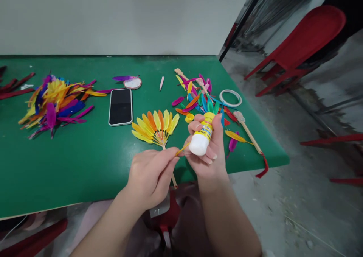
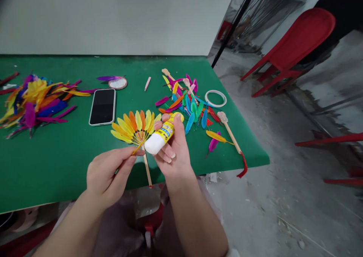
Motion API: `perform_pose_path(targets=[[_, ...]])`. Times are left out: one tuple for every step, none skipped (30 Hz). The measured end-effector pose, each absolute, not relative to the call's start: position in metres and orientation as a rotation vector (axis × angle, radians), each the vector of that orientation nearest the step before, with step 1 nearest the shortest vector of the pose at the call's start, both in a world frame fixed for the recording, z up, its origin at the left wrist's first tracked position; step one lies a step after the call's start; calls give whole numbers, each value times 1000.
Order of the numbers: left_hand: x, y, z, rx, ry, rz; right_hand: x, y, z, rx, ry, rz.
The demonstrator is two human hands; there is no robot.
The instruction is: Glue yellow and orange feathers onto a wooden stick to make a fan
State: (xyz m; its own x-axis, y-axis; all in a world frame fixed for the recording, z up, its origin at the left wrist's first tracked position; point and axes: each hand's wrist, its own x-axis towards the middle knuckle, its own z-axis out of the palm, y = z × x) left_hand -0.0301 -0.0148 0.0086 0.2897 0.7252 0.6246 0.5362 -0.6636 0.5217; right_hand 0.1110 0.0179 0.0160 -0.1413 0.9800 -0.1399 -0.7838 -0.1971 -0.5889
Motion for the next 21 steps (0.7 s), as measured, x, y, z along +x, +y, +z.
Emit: perform_pose_path(targets=[[-30, -15, 9, 2346, 1175, 1307, 111, 18, 16, -591, -439, 1702], [-30, -15, 9, 2345, 1180, 1303, 110, 18, 15, -596, -438, 1711], [-30, -16, 9, 2342, 1181, 1298, 110, 18, 15, -602, -438, 1719], [-30, -16, 10, 2339, 1176, 1294, 110, 18, 15, -605, -438, 1723], [-29, -16, 9, 2335, 1171, 1290, 110, 18, 15, -605, -437, 1728], [-29, -16, 9, 2333, 1168, 1288, 110, 18, 15, -600, -436, 1731], [-29, -16, 9, 2335, 1166, 1287, 109, 18, 15, -597, -432, 1732], [-30, -16, 9, 2338, 1167, 1286, 109, 18, 15, -597, -429, 1731], [-30, -16, 9, 2342, 1170, 1287, 109, 18, 16, -598, -430, 1728], [-30, -16, 8, 2348, 1173, 1284, 109, 18, 17, -602, -435, 1723], [-30, -16, 8, 2354, 1175, 1281, 109, 18, 18, -607, -444, 1715], [-31, -15, 8, 2360, 1175, 1277, 109, 18, 18, -611, -449, 1707], [-31, -15, 8, 2365, 1174, 1271, 109, 19, 19, -614, -448, 1701], [-31, -15, 9, 2370, 1173, 1266, 109, 19, 20, -616, -439, 1700], [-31, -15, 9, 2374, 1169, 1265, 109, 19, 21, -619, -425, 1699], [-31, -15, 9, 2377, 1159, 1269, 108, 19, 21, -622, -412, 1697], [-31, -15, 9, 2377, 1148, 1273, 108, 19, 22, -627, -404, 1693], [-32, -15, 9, 2377, 1138, 1275, 108, 19, 22, -637, -405, 1686], [-32, -14, 9, 2376, 1127, 1276, 108, 19, 23, -648, -410, 1677], [-32, -14, 9, 2378, 1117, 1275, 108, 19, 23, -660, -413, 1668], [-32, -14, 9, 2384, 1109, 1271, 108, 19, 23, -671, -413, 1661]])
